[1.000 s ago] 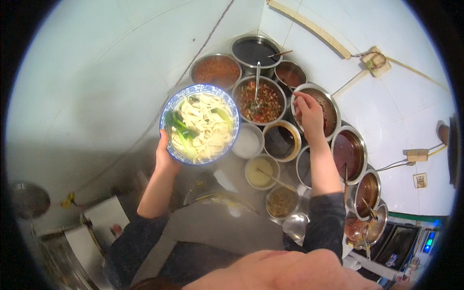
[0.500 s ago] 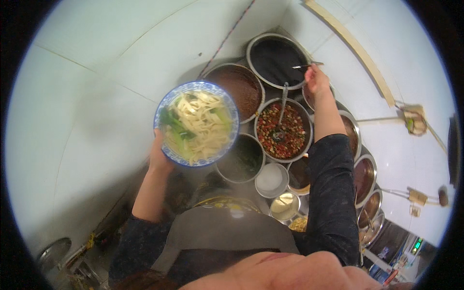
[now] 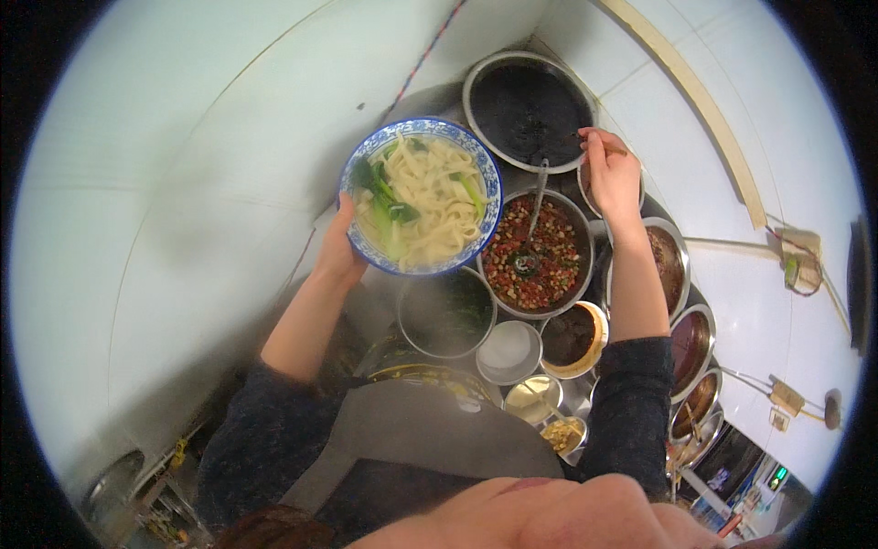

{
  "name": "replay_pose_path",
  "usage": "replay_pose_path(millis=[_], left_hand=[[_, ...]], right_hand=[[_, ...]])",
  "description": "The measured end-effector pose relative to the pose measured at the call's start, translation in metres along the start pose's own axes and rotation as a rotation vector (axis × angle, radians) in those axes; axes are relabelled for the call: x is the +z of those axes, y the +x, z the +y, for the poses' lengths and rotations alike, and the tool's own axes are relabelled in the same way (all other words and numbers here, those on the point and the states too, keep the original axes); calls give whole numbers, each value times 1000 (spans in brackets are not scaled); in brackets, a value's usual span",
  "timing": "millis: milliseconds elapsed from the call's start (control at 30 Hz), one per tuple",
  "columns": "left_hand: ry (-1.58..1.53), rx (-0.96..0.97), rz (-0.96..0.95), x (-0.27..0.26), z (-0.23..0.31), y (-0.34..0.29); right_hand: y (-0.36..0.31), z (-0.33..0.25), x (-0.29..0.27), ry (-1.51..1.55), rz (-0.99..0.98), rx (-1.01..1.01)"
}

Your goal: The person scoops noodles and vegetables from a large steaming pot into a bowl using a strainer and wooden spatula. They then add various seasonings and sauces from multiple containers to the bowl.

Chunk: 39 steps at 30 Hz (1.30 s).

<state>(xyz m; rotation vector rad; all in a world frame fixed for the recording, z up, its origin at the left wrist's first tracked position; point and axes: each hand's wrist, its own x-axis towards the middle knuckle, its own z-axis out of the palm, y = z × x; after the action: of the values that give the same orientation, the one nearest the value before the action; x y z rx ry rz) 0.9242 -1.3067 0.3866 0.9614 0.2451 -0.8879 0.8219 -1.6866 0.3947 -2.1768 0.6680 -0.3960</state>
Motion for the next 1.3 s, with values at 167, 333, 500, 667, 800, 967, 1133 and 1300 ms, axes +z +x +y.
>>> replay_pose_path(millis=[167, 333, 500, 667, 800, 967, 1133, 1300], left_hand=[[59, -71, -21, 40, 3, 38], [58, -88, -25, 48, -8, 52], [67, -89, -30, 44, -18, 66], [84, -108, -2, 41, -19, 72], [102, -139, 10, 43, -16, 68], [113, -171, 46, 54, -10, 61], [93, -147, -56, 65, -13, 71], [142, -92, -12, 66, -22, 86]], right_hand=[[-23, -2, -15, 313, 181, 125], [-33, 18, -14, 512, 238, 180], [-32, 32, -11, 592, 254, 206], [-31, 34, -6, 673, 277, 217], [-31, 36, -2, 703, 270, 245], [-29, 31, -6, 762, 281, 293], [-32, 10, -34, 709, 290, 292], [-66, -26, -59, 631, 254, 120]])
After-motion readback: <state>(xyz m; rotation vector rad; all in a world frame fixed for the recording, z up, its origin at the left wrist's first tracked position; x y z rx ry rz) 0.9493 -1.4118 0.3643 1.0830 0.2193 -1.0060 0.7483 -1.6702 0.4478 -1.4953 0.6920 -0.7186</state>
